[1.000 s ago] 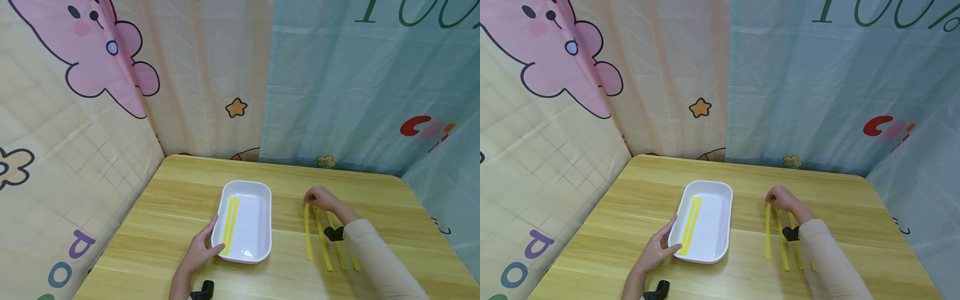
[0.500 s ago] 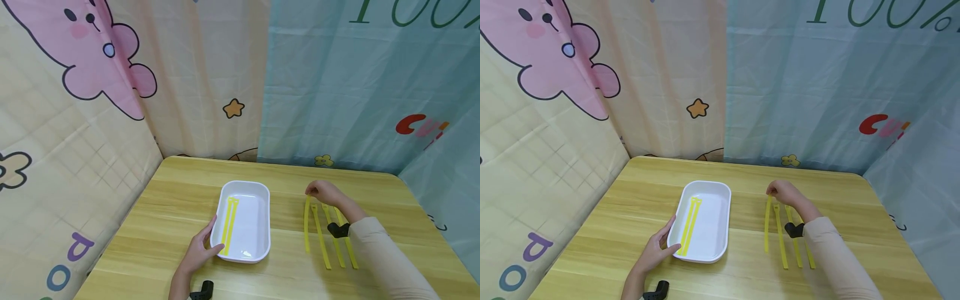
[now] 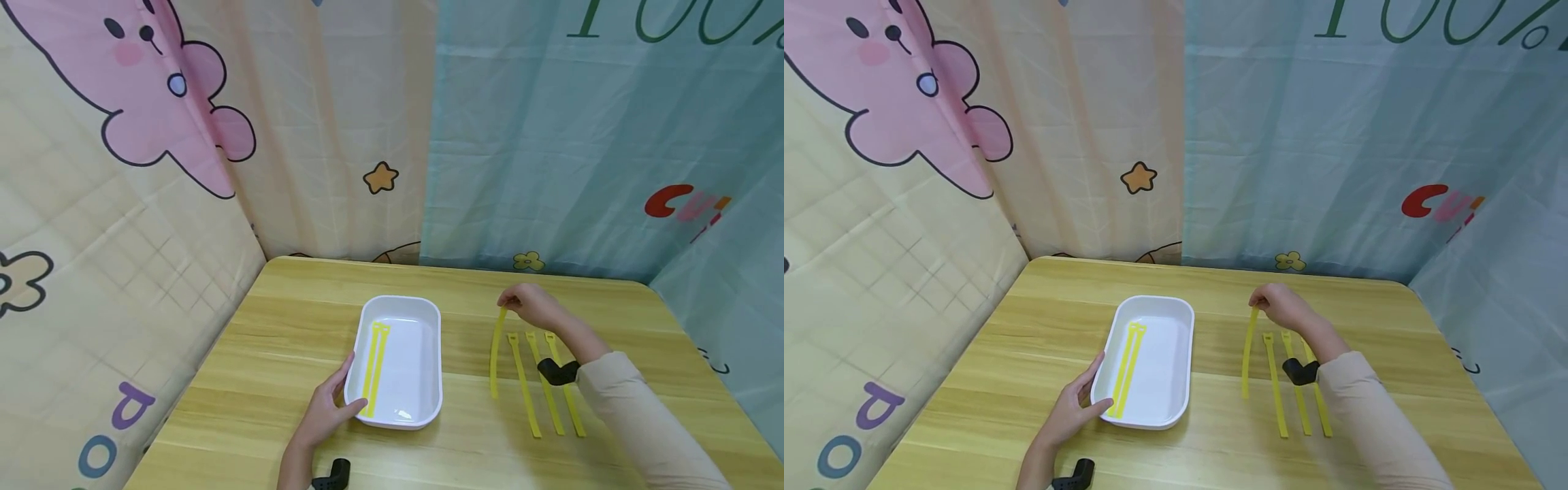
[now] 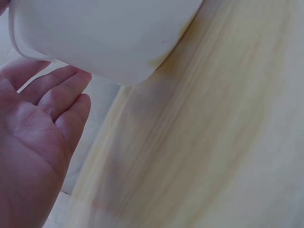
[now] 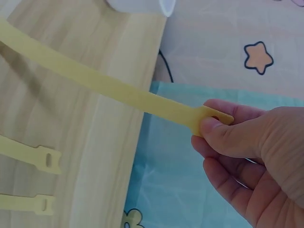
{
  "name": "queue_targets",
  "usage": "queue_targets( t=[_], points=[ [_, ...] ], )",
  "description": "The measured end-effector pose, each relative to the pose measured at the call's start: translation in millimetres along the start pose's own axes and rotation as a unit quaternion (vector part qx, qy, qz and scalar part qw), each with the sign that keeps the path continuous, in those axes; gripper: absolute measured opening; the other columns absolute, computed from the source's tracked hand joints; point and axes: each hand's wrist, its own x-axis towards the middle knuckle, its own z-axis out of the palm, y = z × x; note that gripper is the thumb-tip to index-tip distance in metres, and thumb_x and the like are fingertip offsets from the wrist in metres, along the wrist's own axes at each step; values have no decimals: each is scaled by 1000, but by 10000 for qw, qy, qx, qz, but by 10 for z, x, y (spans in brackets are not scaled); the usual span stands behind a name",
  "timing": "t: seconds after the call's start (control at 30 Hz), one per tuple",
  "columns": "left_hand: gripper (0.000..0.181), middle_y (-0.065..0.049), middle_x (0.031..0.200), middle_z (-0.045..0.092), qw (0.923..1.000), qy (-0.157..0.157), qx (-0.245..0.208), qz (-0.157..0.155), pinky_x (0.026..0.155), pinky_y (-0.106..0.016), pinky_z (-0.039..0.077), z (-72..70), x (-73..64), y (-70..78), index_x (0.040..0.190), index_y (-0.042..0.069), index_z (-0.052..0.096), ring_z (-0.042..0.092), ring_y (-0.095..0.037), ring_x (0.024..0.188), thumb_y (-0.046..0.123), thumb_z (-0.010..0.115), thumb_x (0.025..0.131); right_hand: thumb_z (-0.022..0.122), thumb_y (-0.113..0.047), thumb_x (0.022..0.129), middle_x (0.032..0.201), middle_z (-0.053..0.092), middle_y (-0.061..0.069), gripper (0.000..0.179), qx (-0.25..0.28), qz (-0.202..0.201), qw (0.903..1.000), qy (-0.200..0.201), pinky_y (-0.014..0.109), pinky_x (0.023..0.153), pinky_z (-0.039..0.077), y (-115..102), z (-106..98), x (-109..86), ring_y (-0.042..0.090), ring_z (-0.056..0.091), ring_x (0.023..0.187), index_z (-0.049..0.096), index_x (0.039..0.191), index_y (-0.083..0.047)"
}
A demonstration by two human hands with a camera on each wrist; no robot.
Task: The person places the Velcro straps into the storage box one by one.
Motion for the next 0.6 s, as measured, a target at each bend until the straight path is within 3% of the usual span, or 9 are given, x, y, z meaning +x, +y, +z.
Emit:
queue_targets(
  t=[0.2, 0.43, 0.6],
  points=[
    [75, -16, 144, 26, 10000, -17, 37, -39, 101, -18, 21, 0, -2, 1, 140, -6, 28, 24, -28, 131, 3, 70, 79, 58, 10, 84, 88, 66, 13, 15, -85, 27, 9999, 90, 37, 68, 54, -79, -91, -22, 29, 63, 82, 68, 92, 4],
    [75, -16, 145, 25, 10000, -57, 43, -34, 104, -41, 20, -3, -2, -7, 141, -6, 26, 22, -29, 132, 3, 69, 80, 59, 10, 82, 89, 67, 14, 15, -110, -146, 9994, 309, 37, 69, 54, -139, -181, -60, 29, 63, 82, 68, 92, 4],
    [75, -17, 145, 24, 10000, -46, 64, -19, 104, -45, 20, -4, -4, -7, 141, -6, 26, 22, -31, 132, 2, 69, 80, 61, 10, 81, 89, 67, 13, 16, -239, -232, 9975, 620, 38, 69, 54, -199, -278, -86, 29, 63, 81, 69, 92, 3]
  ],
)
